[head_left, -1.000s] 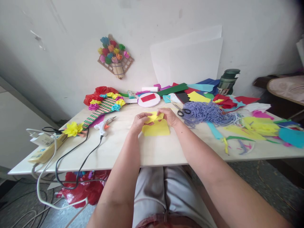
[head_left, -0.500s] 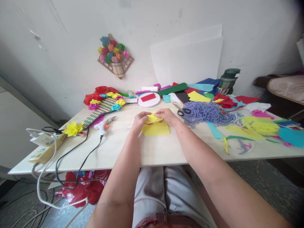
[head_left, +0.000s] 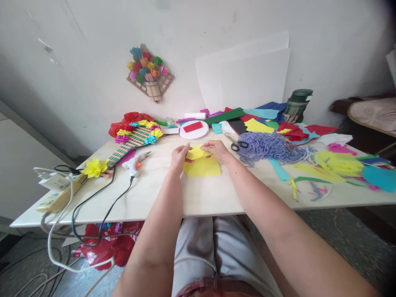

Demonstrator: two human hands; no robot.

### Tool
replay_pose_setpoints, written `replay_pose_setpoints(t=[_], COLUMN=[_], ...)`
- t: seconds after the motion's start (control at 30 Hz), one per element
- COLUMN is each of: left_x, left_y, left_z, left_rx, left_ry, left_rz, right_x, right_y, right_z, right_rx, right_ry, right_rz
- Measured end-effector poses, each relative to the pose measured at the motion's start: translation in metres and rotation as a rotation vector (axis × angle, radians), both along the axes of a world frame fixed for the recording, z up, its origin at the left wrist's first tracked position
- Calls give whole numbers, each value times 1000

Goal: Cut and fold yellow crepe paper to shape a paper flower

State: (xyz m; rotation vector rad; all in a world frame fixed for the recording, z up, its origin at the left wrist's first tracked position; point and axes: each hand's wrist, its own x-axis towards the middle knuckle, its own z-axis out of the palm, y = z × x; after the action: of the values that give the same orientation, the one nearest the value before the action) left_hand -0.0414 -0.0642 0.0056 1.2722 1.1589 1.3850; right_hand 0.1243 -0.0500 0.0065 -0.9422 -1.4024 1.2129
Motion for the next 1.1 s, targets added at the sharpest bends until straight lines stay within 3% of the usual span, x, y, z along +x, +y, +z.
replay_pose_setpoints(t=[0.13, 0.27, 0.5, 0.77, 1.1], left_x=[3, 3, 6, 6, 4], left_y=[-8, -8, -9, -7, -7], left_z=[2, 0, 4, 2, 2], left_rx=[-3, 18, 10, 3, 32], left_ry=[148, 177, 219, 203, 124], left_rz=[-71, -120, -57, -141, -112], right_x=[-1, -1, -1, -1, 5], right_y=[-2, -1, -1, -3, 1], right_z=[1, 0, -1, -1, 0], right_rx=[25, 18, 16, -8, -84], right_ry=[-27, -26, 10, 14, 118], right_rz=[15, 17, 61, 108, 88])
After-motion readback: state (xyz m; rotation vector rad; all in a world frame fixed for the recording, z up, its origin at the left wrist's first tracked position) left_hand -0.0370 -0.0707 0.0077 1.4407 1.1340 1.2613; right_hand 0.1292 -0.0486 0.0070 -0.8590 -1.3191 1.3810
